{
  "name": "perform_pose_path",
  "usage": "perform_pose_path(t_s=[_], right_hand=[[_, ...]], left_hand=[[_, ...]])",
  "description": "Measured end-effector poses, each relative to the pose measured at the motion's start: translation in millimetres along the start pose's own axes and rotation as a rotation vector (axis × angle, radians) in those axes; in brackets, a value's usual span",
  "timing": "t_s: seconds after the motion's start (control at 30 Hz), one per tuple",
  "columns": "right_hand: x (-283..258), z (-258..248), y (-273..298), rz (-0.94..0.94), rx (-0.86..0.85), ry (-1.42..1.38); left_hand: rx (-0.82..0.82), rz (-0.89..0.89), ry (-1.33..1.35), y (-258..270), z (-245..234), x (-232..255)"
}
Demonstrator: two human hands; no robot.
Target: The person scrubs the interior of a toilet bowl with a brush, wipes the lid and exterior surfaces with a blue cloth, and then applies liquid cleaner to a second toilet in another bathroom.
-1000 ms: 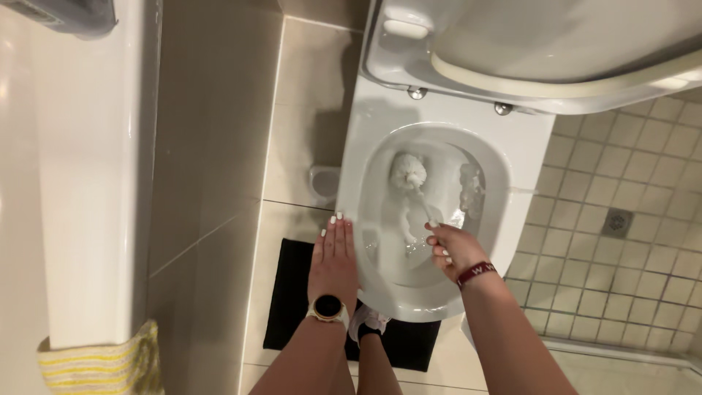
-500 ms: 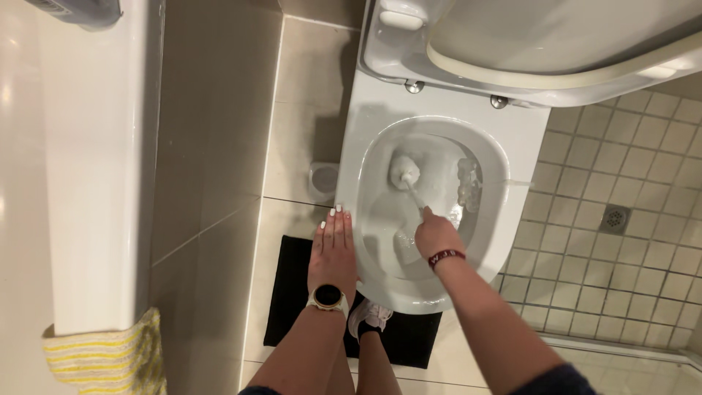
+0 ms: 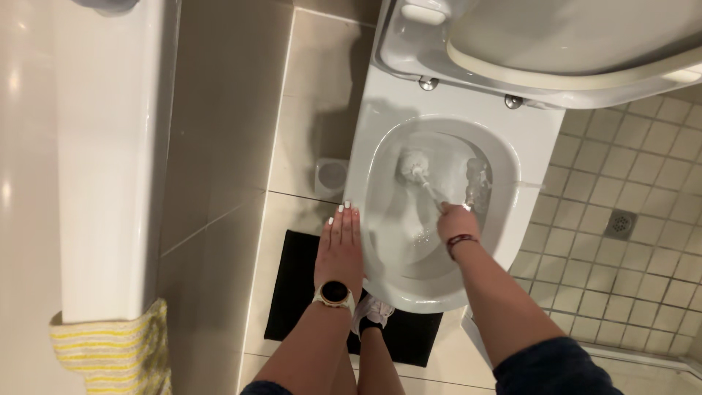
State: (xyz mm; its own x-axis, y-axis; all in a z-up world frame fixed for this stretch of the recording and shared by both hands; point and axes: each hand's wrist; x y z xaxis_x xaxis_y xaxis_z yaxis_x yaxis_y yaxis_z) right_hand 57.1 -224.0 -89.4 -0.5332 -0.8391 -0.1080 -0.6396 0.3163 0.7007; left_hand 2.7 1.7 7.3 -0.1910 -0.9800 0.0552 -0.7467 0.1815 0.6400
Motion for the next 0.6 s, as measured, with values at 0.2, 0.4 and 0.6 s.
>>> perform_pose_path(t_s=[0.2, 0.4, 0.6], right_hand=[[12, 7, -28, 0.208, -0.081, -0.234], [41, 24, -61, 0.097, -0.107, -0.261], [46, -9, 32, -0.137, -0.112, 0.215]], left_hand=[[0.01, -0.007, 0.022, -1, -3, 0], [-0.026, -0.017, 0.025, 4, -5, 2], [0.026, -0.015, 0.037, 0, -7, 1]])
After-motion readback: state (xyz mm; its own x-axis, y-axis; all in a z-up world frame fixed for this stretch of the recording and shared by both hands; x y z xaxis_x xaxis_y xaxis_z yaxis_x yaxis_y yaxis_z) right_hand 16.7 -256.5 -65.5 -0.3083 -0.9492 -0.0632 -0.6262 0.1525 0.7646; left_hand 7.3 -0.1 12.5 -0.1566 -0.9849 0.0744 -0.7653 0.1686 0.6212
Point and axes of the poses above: each hand's wrist, its own y-axis away from the middle knuckle, its own z-axis out of the palm, x = y × z, and after that the axes turned 3 degrees about x, right-handed
